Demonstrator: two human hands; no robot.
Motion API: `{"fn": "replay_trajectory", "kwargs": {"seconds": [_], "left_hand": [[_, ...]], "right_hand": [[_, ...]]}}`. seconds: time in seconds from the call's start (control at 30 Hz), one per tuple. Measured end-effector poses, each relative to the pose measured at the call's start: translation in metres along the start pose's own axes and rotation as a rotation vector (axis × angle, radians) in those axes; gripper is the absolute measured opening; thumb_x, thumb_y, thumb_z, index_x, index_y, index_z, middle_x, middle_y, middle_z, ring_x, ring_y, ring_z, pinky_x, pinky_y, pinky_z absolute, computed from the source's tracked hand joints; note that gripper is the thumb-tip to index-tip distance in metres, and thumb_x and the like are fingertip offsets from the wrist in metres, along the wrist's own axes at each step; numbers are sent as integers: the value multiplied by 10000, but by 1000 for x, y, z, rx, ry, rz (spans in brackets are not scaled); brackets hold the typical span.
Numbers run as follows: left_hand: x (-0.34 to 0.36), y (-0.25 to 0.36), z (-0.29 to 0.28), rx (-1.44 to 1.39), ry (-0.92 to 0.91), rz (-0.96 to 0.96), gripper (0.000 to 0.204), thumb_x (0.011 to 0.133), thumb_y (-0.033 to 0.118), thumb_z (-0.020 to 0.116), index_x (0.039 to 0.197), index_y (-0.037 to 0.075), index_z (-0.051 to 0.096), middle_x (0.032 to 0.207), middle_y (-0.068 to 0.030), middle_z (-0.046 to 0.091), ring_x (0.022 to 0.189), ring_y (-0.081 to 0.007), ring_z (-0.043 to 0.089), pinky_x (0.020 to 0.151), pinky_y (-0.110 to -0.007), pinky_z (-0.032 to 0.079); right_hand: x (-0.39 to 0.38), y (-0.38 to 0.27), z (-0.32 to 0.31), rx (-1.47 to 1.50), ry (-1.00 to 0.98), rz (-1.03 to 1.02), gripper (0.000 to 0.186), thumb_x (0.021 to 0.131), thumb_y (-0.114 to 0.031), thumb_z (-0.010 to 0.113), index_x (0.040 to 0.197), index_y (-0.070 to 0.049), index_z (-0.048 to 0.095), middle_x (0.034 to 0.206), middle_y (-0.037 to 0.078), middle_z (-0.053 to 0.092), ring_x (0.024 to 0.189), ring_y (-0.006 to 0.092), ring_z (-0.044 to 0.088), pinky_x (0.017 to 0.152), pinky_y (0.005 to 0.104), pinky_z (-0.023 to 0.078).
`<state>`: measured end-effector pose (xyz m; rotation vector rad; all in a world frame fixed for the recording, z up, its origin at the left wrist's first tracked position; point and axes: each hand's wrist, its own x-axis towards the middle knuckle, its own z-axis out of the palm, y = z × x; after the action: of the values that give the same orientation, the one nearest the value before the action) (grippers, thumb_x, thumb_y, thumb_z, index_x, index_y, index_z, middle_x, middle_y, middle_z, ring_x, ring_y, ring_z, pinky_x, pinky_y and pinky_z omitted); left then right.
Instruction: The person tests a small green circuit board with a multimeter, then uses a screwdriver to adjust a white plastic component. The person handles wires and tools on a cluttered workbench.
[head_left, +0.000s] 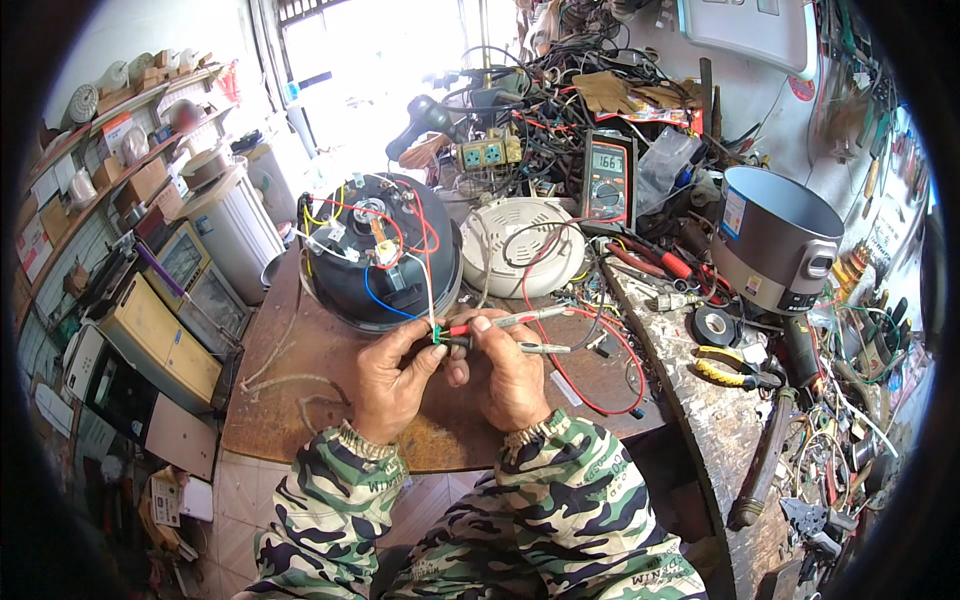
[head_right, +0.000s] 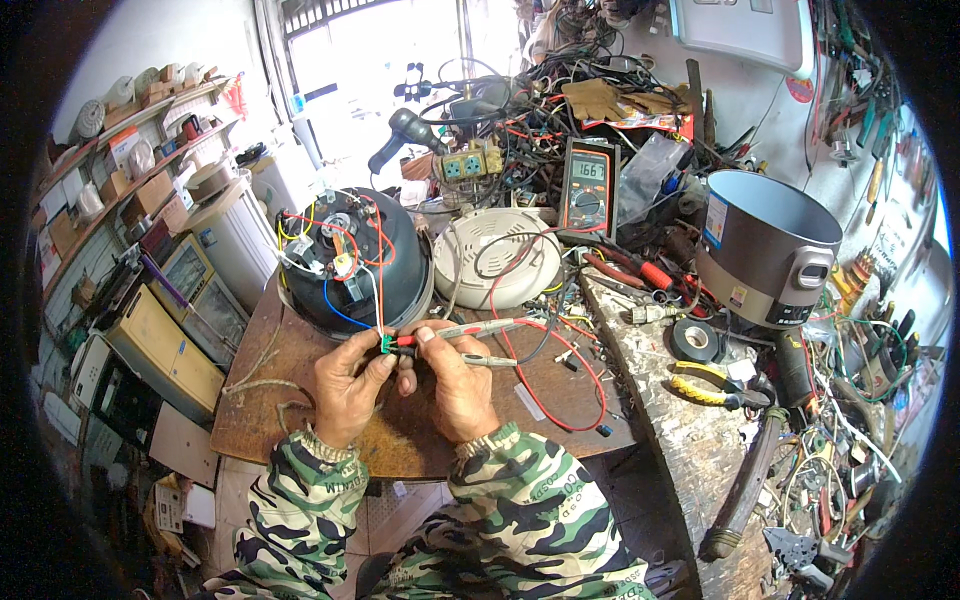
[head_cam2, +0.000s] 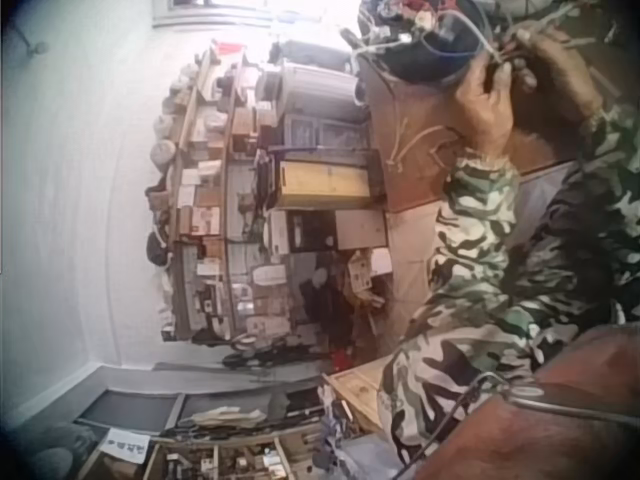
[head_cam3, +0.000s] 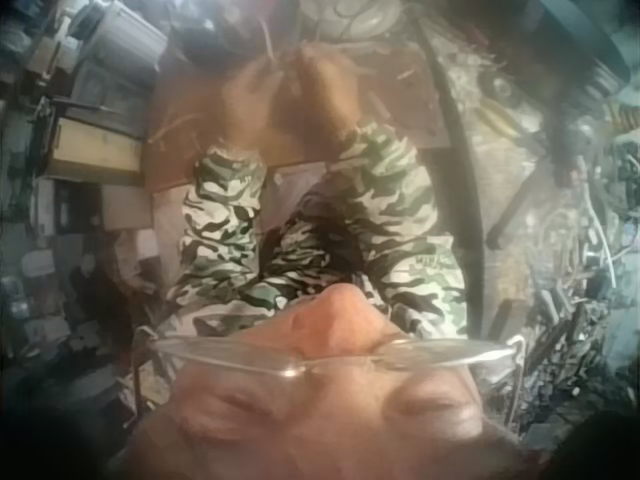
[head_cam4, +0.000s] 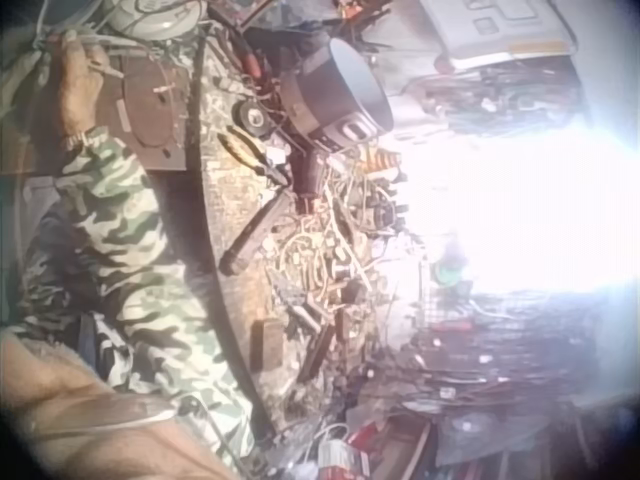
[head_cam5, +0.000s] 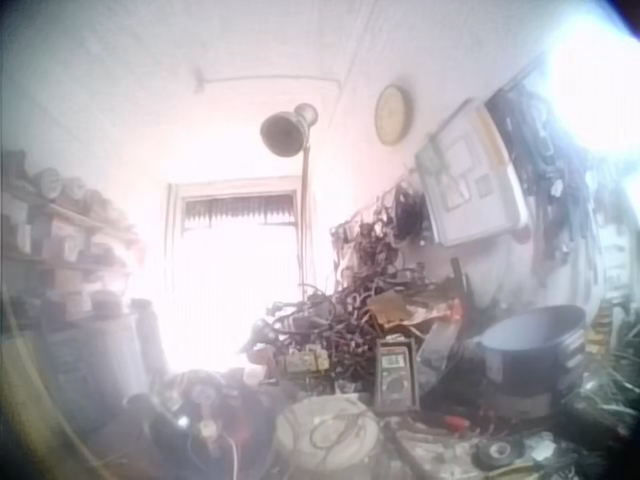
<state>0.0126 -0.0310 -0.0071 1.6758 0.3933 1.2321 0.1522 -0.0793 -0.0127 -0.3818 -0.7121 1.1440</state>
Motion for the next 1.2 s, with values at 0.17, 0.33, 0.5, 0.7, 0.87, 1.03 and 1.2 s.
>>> {"fn": "replay_trajectory", "kwargs": {"seconds": [0.17, 0.33, 0.5, 0.7, 0.87, 1.03, 1.2], "left_hand": [[0, 1, -1, 14, 0, 7, 251, 967, -6, 617, 1208, -76, 612, 935, -99, 693, 753, -129, 657, 677, -269, 557], [0, 0, -1, 29, 5, 5, 247, 974, -4, 607, 1209, -79, 610, 931, -97, 691, 749, -127, 655, 675, -270, 558], [0, -5, -3, 11, -8, 3, 260, 974, -7, 603, 1223, -84, 604, 942, -91, 691, 752, -129, 657, 686, -271, 559], [3, -1, 0, 11, -46, 39, 261, 978, -5, 601, 1232, -66, 596, 935, -112, 685, 754, -149, 647, 667, -282, 556], [1, -11, -7, 146, -18, 35, 259, 974, 19, 621, 1222, -53, 611, 992, -108, 701, 803, -134, 658, 688, -278, 563], [2, -13, -5, 283, 28, 104, 262, 965, 36, 646, 1219, -25, 632, 1074, -53, 698, 882, -92, 646, 720, -253, 558], [0, -9, -7, 226, 53, 32, 271, 966, 56, 647, 1229, -9, 642, 1092, -40, 697, 897, -78, 639, 724, -236, 547]], "right_hand": [[0, 1, 0, -23, 17, 17, 298, 986, -224, 572, 1027, 68, 620, 794, 118, 616, 611, 173, 566, 569, 304, 487], [0, 1, 1, 24, 10, 12, 267, 992, -206, 576, 1035, 52, 632, 828, 95, 633, 616, 148, 575, 563, 276, 495], [0, -1, 2, 10, 23, 29, 263, 992, -202, 570, 1036, 53, 613, 808, 105, 631, 608, 156, 576, 562, 284, 494], [-1, -5, 4, 13, 29, 32, 252, 995, -184, 549, 1042, 58, 597, 787, 115, 624, 613, 163, 572, 565, 299, 500], [-1, -6, 8, -1, 70, 6, 266, 988, -228, 548, 1020, 29, 609, 732, 115, 601, 564, 186, 547, 531, 332, 467], [-1, -8, -2, -47, 180, 3, 256, 975, -217, 576, 1009, 33, 617, 760, 102, 622, 559, 158, 560, 504, 291, 464], [-1, -2, 3, -86, 263, 13, 220, 973, -189, 594, 968, 27, 638, 770, 90, 641, 553, 151, 563, 495, 280, 458]]}}
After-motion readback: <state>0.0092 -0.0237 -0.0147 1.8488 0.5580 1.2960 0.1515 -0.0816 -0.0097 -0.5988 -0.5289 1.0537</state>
